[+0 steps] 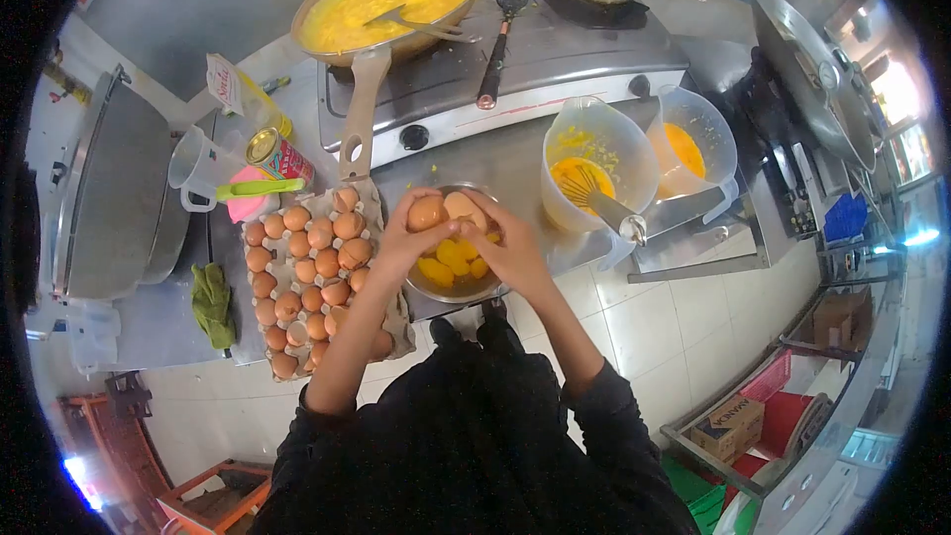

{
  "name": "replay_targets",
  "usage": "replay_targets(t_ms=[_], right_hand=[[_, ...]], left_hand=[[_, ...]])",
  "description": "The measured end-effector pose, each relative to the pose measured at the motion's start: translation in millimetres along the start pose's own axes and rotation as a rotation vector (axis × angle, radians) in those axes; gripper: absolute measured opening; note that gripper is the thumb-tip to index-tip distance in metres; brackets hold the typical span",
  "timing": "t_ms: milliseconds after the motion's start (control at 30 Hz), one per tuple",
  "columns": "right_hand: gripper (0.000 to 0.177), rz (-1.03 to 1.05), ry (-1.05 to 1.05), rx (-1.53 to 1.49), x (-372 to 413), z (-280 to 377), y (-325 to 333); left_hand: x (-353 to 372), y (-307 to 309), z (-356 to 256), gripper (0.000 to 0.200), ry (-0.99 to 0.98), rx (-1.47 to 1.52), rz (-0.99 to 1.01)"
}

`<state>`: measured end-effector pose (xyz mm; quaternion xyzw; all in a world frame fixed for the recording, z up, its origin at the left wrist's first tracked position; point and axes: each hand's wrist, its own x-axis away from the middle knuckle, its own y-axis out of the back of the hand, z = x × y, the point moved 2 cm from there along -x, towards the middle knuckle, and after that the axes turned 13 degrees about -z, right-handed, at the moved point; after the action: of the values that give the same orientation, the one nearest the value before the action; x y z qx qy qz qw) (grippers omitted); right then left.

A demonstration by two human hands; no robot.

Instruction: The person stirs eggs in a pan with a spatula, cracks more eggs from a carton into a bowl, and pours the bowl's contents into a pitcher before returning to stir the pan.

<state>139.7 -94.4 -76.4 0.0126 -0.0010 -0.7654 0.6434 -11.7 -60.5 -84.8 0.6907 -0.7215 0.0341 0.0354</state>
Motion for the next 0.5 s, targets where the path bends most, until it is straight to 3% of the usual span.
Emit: replay_targets(t_ms=[67,133,267,333,367,433,500], right_hand=[[0.038,0.049,0.114,0.111,-2,4,5],[0.040,0.110,0.340,0.422,-3,23,8],[0.041,0.210,0.293,0.526,-3,41,0],[0.039,0.278,0.080,0.068,-5,26,-15],[0.039,0.320,0.089,0.059,-2,27,-27],[0.038,0.368,-0.312,-0.215,5,26,-62],[0.037,0.473,-0.299,-0.243,7,20,-110]], left_hand=[[-1,4,-9,0.043,0.010,0.052,-0.006],[-2,9,-16,0.044,-0.118,-0.025,0.079],[3,21,-27,0.045,-0.210,-0.113,0.083],[11,33,-32,0.046,-0.239,-0.168,0.063],[17,43,-35,0.046,-0.241,-0.176,0.021],[36,74,-42,0.046,-0.233,-0.165,-0.150],[57,114,-47,0.045,-0.286,-0.235,-0.336]])
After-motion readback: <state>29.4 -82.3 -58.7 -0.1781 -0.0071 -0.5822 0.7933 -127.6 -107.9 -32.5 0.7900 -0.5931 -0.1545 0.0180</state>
